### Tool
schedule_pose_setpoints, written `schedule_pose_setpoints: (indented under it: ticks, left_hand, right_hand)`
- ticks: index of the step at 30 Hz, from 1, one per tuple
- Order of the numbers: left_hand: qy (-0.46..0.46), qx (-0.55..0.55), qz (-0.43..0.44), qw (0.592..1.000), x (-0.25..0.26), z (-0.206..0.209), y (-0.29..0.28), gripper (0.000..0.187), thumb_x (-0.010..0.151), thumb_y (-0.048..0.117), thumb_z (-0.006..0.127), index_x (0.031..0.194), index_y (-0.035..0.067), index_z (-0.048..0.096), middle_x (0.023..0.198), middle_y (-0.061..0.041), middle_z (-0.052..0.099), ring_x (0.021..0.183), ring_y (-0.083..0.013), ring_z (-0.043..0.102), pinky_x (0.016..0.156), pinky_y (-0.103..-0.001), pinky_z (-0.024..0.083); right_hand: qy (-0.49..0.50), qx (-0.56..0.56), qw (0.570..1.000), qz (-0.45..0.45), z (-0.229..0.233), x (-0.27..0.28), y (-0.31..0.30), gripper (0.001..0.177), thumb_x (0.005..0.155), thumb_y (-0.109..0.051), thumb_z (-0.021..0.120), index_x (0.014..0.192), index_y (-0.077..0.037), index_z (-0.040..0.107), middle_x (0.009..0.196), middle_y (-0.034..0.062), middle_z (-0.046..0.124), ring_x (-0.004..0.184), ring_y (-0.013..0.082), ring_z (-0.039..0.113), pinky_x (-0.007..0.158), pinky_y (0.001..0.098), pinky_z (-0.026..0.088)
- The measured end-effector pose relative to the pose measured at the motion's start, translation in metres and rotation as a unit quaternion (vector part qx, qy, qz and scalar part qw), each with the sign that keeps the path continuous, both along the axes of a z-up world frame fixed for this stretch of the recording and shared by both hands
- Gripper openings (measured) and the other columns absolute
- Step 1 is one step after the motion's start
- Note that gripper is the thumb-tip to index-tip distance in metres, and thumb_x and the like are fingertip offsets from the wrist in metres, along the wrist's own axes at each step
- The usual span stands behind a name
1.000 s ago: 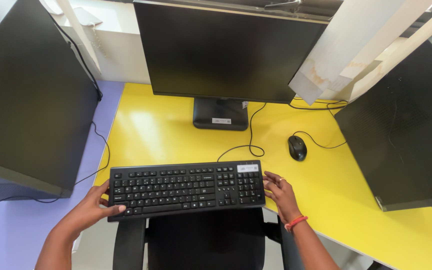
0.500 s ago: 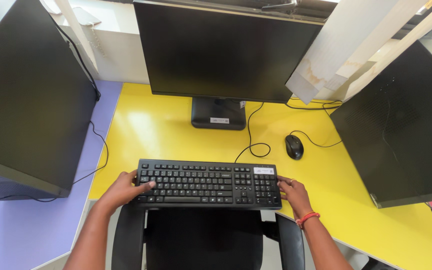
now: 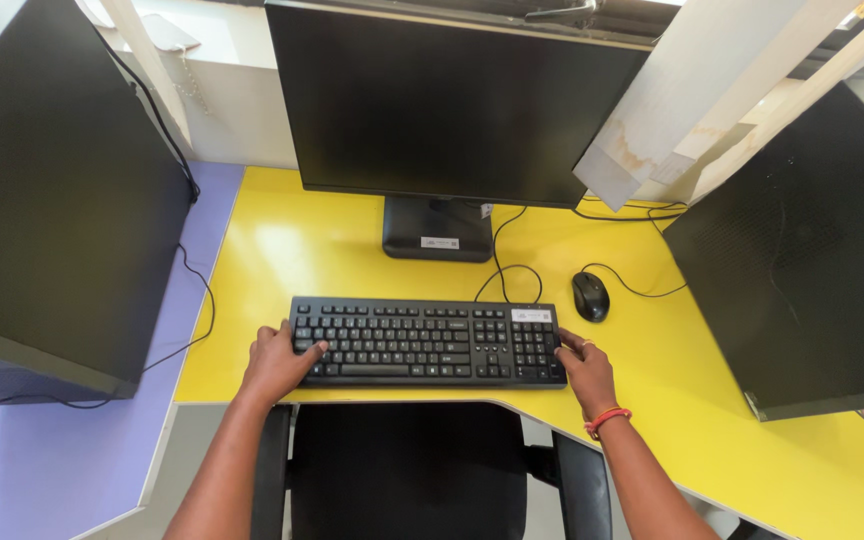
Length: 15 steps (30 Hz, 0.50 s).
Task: The person moves an office chair to position it in front of a computer desk. They then pick up a keyboard, flip it over to inspect the underside, and place it back on the desk. The person repeats this process at a second desk, also adjusting the mouse and monitor cables.
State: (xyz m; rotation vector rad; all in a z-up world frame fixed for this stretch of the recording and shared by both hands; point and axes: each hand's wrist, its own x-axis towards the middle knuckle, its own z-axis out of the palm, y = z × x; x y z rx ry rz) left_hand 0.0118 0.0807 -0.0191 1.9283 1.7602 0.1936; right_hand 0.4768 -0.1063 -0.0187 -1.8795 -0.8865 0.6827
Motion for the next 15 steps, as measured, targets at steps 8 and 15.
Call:
schedule_pose_setpoints:
  ticks: [8, 15]
  left_hand:
    - [0.014, 0.043, -0.019, 0.999, -0.001, 0.007, -0.032, 0.147, 0.050, 0.071, 0.087, 0.166, 0.015, 0.016, 0.153, -0.018, 0.038, 0.138, -0.0374, 0.032, 0.107, -0.056, 0.033]
    - [0.054, 0.123, -0.005, 0.991, 0.005, 0.005, -0.049, 0.134, 0.059, 0.082, 0.077, 0.162, 0.016, 0.022, 0.154, -0.019, 0.040, 0.150, -0.0331, 0.026, 0.122, -0.055, 0.017]
  right_hand:
    - [-0.226, -0.020, 0.959, 0.170, 0.028, -0.019, -0.011, 0.103, 0.072, -0.043, 0.087, 0.151, 0.003, 0.040, 0.147, 0.0227, 0.052, 0.139, 0.0392, 0.048, 0.115, 0.0428, 0.036]
    - [-0.310, -0.074, 0.934, 0.159, 0.017, -0.021, -0.017, 0.118, 0.070, -0.051, 0.086, 0.156, 0.002, 0.027, 0.156, 0.0240, 0.037, 0.146, 0.0402, 0.032, 0.118, 0.0458, 0.029]
